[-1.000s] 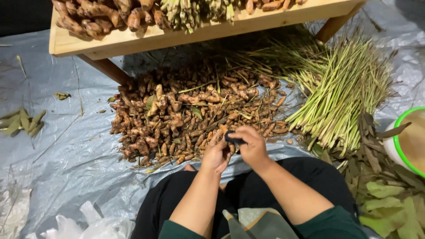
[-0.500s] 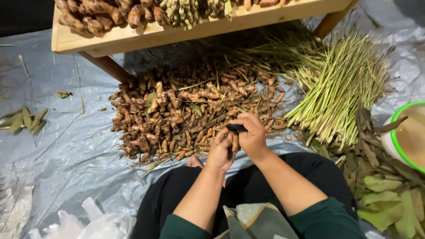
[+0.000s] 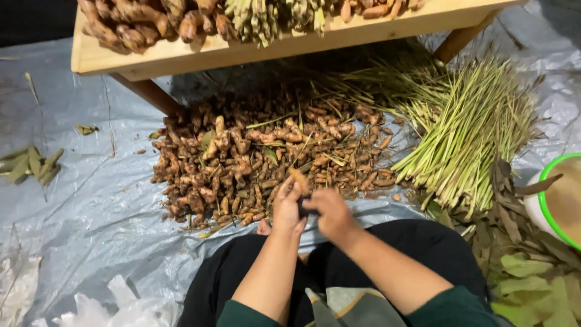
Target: A person sits on the floor and uses a small knife to trim and sort ginger roots from a large pile.
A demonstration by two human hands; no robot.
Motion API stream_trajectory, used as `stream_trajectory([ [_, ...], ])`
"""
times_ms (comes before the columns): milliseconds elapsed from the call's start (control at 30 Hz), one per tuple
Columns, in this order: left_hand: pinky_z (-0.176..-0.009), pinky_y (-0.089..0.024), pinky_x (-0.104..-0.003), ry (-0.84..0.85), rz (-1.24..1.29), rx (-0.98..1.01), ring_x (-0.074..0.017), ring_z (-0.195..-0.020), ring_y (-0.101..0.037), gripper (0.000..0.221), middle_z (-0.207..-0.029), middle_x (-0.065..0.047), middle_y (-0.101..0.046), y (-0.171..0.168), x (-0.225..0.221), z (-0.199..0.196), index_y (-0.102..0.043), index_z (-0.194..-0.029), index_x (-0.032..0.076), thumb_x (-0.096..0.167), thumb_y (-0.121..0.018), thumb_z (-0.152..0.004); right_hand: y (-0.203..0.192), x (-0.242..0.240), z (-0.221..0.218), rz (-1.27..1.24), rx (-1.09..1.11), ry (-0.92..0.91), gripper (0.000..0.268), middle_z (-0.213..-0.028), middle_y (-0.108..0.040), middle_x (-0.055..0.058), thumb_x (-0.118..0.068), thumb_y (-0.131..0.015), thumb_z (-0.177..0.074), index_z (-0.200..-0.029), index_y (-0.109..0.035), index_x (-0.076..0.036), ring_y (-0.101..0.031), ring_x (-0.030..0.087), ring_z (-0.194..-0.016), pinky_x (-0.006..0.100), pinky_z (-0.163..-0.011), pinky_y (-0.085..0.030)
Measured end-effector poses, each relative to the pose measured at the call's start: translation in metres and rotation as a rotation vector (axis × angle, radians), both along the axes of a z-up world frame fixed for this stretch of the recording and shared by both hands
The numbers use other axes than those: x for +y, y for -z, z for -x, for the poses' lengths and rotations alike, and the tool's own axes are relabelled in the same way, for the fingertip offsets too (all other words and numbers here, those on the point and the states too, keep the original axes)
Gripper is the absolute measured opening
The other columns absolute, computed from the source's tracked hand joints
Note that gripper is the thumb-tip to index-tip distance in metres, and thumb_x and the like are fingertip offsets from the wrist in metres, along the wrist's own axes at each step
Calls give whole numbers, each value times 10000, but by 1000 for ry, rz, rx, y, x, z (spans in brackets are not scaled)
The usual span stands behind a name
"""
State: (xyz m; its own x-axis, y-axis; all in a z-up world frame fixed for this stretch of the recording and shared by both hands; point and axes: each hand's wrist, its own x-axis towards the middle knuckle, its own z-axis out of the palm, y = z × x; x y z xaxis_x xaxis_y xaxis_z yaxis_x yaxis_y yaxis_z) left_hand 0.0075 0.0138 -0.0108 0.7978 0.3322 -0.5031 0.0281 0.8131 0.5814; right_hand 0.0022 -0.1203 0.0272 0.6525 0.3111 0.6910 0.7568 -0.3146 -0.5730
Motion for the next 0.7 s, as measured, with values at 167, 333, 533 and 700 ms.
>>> stream_trajectory([
  [167,-750,-633,-377,-3,42,-95,-297,-877,-750,401,-1071,-201,-733,-19,13,-4,-621,-1348,59,81,-695,-954,-23,-3,-4,-132,252,6,512,-1038,-666,85,146,-523,-685,-1023,-787,-134,-670,323,-1034,423,-1007,-494],
  [333,-801,-636,-377,91,61,-212,-266,-896,-747,359,-1033,-165,-753,-34,6,0,-669,-1307,39,44,-692,-949,-61,-4,-16,-337,309,145,251,-997,-668,41,91,-660,-934,-1049,-759,-109,-679,260,-923,382,-917,-511],
  [533,-842,-614,-516,184,148,-183,-332,-962,-737,406,-1119,-216,-738,-11,-4,7,-654,-1330,58,100,-722,-932,-53,5,-6,-328,386,12,126,-1137,-682,98,-147,-733,-945,-1029,-827,-141,-711,280,-1015,406,-929,-528],
  [700,-748,-617,-398,114,107,-149,-267,-868,-729,399,-1038,-155,-746,-18,9,3,-701,-1244,75,199,-796,-877,-21,-2,-8,-153,266,63,128,-976,-743,83,-154,-881,-789,-912,-844,-147,-749,315,-902,415,-834,-589],
])
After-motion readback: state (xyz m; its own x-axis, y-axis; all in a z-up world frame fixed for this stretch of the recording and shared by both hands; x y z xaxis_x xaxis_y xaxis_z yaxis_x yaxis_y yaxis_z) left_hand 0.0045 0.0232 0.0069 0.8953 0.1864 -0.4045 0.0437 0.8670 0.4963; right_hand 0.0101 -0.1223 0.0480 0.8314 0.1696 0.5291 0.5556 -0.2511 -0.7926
